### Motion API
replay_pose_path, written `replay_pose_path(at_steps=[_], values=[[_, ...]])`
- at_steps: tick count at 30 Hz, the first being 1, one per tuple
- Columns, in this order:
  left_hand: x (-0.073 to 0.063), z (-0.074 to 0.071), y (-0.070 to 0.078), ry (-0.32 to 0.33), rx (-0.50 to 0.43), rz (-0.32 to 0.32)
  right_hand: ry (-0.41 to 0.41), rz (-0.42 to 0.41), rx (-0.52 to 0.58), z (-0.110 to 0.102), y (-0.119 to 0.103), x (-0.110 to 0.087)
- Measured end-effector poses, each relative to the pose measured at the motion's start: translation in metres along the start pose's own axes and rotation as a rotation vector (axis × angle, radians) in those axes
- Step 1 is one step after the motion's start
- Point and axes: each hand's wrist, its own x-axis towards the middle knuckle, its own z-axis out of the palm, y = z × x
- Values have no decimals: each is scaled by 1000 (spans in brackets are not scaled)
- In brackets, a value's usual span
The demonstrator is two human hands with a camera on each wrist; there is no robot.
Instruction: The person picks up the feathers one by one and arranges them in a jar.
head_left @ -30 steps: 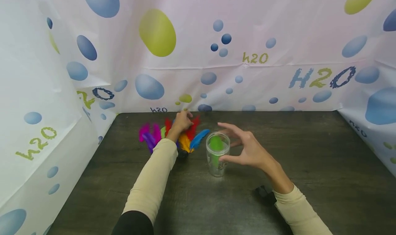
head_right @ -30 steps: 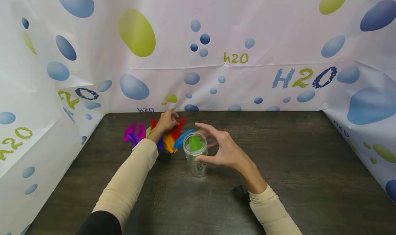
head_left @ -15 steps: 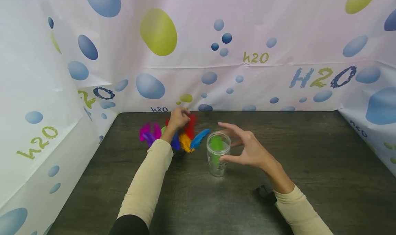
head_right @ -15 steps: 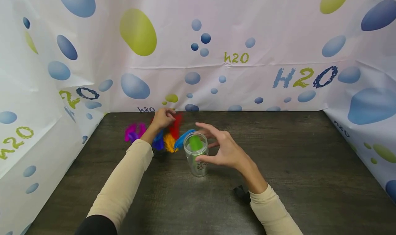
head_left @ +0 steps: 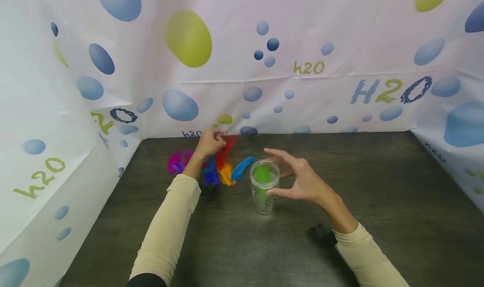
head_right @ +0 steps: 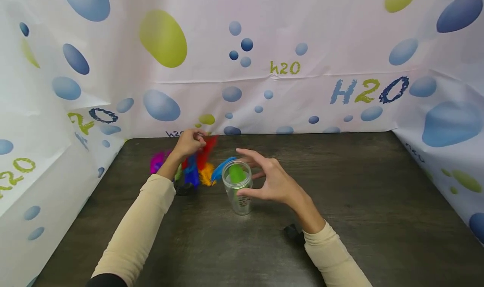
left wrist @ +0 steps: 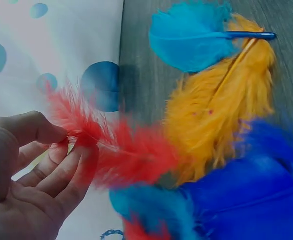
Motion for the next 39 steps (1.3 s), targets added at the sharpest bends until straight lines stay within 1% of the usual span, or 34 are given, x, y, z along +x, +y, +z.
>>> replay_pose_path(at_steps=[4, 9, 16, 22, 27, 29, 34, 39], values=[[1, 0, 6, -17, -34, 45, 9, 7, -15, -3, 0, -2], [-3, 2, 14, -22, -58, 64, 10, 8, -9, -3, 0, -3], [-10, 5, 24, -4, -109, 93, 18, -5, 3, -4, 0, -4], [-14, 5, 27, 19, -112, 119, 18, -6, 3, -3, -1, -4], [-15, 4, 27, 0, -133, 166, 17, -4, -7, -4, 0, -4], [-16, 4, 26, -1, -122, 177, 17, -7, -9, -4, 0, -3], [-19, 1, 23, 31, -130, 143, 9, -22, -2, -2, 0, -1], [-23, -4, 21, 50, -223, 107, 1, -9, 6, -1, -1, 0]])
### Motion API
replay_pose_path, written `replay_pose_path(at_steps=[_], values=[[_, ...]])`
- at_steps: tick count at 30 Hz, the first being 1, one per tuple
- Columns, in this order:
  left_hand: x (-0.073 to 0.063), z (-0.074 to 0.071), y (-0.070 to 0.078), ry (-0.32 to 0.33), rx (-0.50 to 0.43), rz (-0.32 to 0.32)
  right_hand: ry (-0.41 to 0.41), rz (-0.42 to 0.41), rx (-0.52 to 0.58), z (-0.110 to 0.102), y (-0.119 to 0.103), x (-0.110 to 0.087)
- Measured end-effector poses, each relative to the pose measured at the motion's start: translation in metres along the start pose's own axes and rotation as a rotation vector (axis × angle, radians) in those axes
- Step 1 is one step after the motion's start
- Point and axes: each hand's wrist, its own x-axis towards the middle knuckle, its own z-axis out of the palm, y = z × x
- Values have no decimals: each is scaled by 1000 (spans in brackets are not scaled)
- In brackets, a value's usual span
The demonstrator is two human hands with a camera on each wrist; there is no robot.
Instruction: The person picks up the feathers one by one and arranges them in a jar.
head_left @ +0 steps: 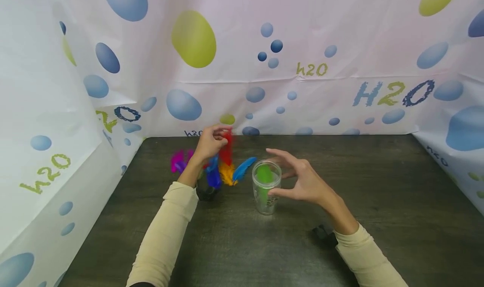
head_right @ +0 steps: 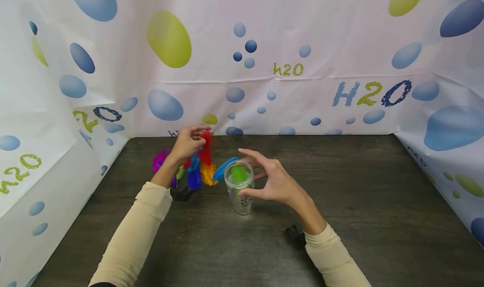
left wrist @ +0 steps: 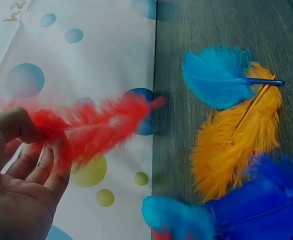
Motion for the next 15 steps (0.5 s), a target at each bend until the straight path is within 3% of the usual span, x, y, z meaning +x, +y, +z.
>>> replay_pose_path(at_steps=[6, 15], values=[[-3, -5, 1, 73, -120, -28, -3, -2, 7, -1, -2, 3], [-4, 0, 4, 126, -192, -67, 1, 10, 4, -3, -3, 3]])
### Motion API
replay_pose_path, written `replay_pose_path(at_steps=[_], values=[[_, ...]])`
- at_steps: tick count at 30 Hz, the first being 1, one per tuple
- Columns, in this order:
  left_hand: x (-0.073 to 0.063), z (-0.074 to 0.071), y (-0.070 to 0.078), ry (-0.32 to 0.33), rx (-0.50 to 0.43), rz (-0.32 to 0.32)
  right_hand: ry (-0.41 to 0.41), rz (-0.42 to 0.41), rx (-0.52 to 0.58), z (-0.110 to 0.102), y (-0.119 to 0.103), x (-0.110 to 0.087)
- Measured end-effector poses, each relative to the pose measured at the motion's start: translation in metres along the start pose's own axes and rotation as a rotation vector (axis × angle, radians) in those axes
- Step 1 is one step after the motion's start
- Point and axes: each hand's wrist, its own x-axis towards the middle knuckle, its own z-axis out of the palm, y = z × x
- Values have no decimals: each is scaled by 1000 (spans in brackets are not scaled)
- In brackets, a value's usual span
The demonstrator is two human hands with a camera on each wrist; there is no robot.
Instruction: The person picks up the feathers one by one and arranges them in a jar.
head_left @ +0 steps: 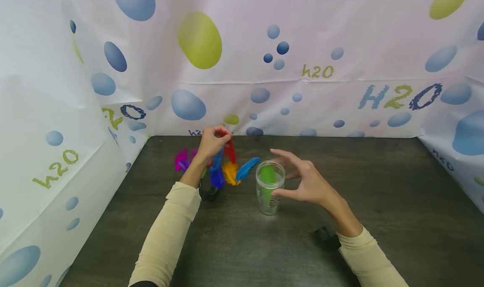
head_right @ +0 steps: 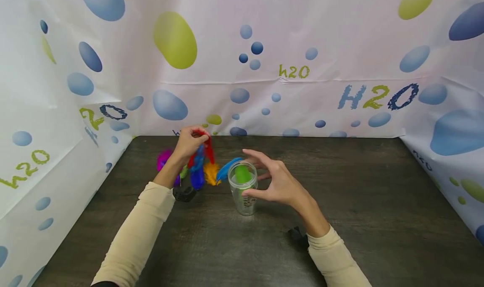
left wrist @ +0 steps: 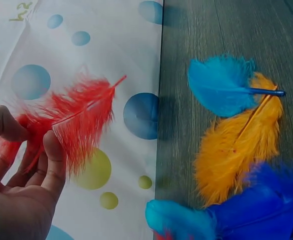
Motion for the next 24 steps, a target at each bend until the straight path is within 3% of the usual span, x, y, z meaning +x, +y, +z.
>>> replay_pose_path(at_steps=[4, 11, 24], values=[[-2, 0, 1, -3, 1, -31, -3, 8, 0, 0, 0, 0], [-2, 0, 6, -102, 16, -98, -2, 6, -2, 0, -1, 0], [-8, 4, 5, -104, -58, -88, -1, -5, -6, 1, 1, 0]])
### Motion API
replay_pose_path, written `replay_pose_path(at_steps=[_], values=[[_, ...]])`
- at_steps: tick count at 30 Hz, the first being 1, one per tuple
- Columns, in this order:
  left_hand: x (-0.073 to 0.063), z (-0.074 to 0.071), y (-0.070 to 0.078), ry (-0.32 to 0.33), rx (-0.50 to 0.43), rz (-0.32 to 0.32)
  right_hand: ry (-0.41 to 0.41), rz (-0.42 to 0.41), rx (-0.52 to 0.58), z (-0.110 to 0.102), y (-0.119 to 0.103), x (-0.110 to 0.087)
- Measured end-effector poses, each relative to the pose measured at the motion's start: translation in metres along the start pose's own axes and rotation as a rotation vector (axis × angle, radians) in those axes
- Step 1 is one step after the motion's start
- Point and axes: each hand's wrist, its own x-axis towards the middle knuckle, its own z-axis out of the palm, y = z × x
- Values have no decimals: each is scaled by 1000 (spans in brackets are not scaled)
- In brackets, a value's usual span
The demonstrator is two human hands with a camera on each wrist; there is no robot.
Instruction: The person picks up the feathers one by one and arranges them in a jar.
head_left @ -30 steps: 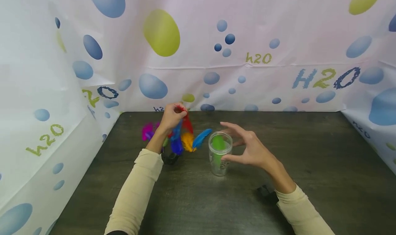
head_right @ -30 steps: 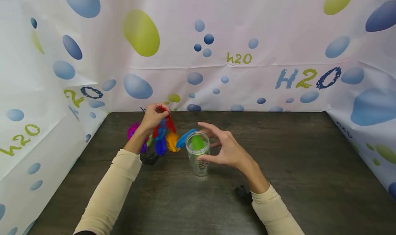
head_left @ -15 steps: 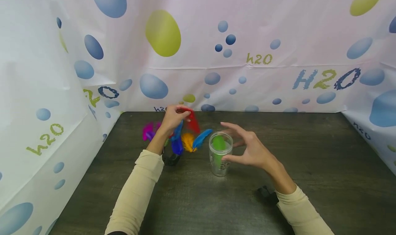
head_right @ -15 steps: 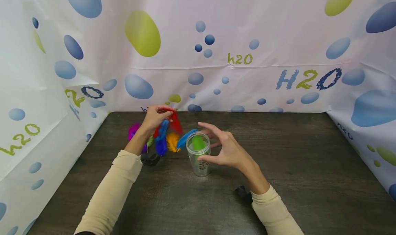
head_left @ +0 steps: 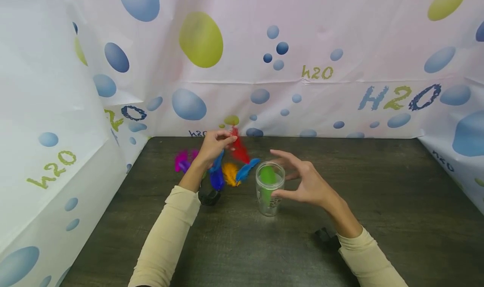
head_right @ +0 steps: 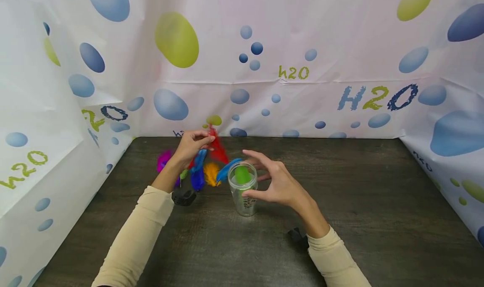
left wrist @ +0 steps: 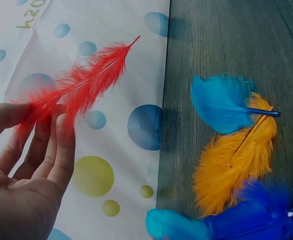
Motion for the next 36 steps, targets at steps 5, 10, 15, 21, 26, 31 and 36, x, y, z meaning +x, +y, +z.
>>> replay_pose_path(at_steps=[5, 10, 15, 21, 26, 31, 36], values=[[-2, -1, -4, -6, -12, 20, -3, 19, -3, 0, -2, -1], [-4, -2, -7, -10, -48, 18, -3, 11, -6, 1, -1, -1], [-6, -2, -5, 11, -111, 23, 8, -20, -9, 2, 2, 0], [-9, -2, -4, 48, -187, 1, 9, -15, -13, 4, 0, -1], [-11, -2, 1, 76, -186, -15, 9, -10, -13, 3, 0, -2], [-11, -2, 2, 73, -177, -10, 9, 9, -9, 3, -2, -2], [-12, -5, -1, 89, -191, -36, 6, 18, -6, 3, -4, -2]])
